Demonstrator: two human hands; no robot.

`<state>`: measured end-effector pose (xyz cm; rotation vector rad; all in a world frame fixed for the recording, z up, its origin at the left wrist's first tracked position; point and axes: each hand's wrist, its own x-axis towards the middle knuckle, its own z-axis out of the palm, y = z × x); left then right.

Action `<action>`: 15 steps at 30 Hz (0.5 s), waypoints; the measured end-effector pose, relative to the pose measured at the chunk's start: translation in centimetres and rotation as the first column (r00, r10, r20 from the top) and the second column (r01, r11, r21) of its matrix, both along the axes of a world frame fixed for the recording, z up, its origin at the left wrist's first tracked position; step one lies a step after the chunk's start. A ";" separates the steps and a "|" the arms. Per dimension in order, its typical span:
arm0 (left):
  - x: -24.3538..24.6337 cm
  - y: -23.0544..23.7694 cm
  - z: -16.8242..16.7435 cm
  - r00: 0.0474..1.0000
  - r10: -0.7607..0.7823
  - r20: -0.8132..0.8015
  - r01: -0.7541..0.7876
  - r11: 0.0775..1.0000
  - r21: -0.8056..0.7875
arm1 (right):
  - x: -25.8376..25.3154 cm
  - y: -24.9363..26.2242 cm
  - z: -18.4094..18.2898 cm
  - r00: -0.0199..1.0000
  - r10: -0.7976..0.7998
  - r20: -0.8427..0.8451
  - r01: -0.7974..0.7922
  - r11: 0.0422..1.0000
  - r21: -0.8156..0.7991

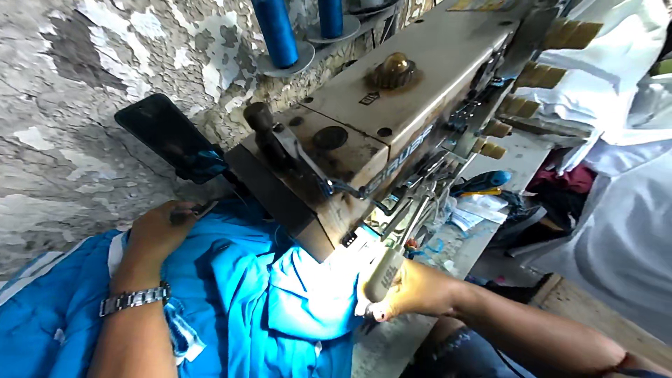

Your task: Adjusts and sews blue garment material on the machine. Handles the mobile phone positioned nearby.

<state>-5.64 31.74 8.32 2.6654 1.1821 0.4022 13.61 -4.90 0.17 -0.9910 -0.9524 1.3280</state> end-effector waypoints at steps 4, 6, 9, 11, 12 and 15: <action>0.2 -0.6 0.4 1.000 0.008 -0.022 -0.008 1.000 -0.017 | -0.6 -0.2 -0.6 1.000 0.027 -0.010 -0.026 0.999 0.028; 0.0 0.0 0.1 0.999 -0.023 -0.023 0.023 1.000 -0.001 | -1.1 -0.3 -0.8 0.997 -0.021 0.069 0.018 0.999 0.038; -0.1 0.3 -0.1 0.999 -0.043 -0.023 0.043 0.999 0.003 | -1.5 -0.6 -0.8 0.980 -0.070 0.188 0.045 0.990 0.131; 0.0 -0.1 0.1 0.999 -0.026 -0.028 0.026 1.000 -0.011 | -1.5 -0.6 -1.0 0.992 -0.028 0.126 0.013 0.992 0.122; 0.1 -0.3 0.2 0.999 -0.020 -0.029 0.020 1.000 -0.018 | -1.6 -0.5 -1.0 0.999 0.007 0.054 -0.011 0.996 0.086; 0.0 0.0 0.1 1.000 -0.022 -0.019 0.021 0.999 -0.035 | -1.8 -0.2 -1.3 0.971 0.122 -0.206 -0.135 0.989 -0.052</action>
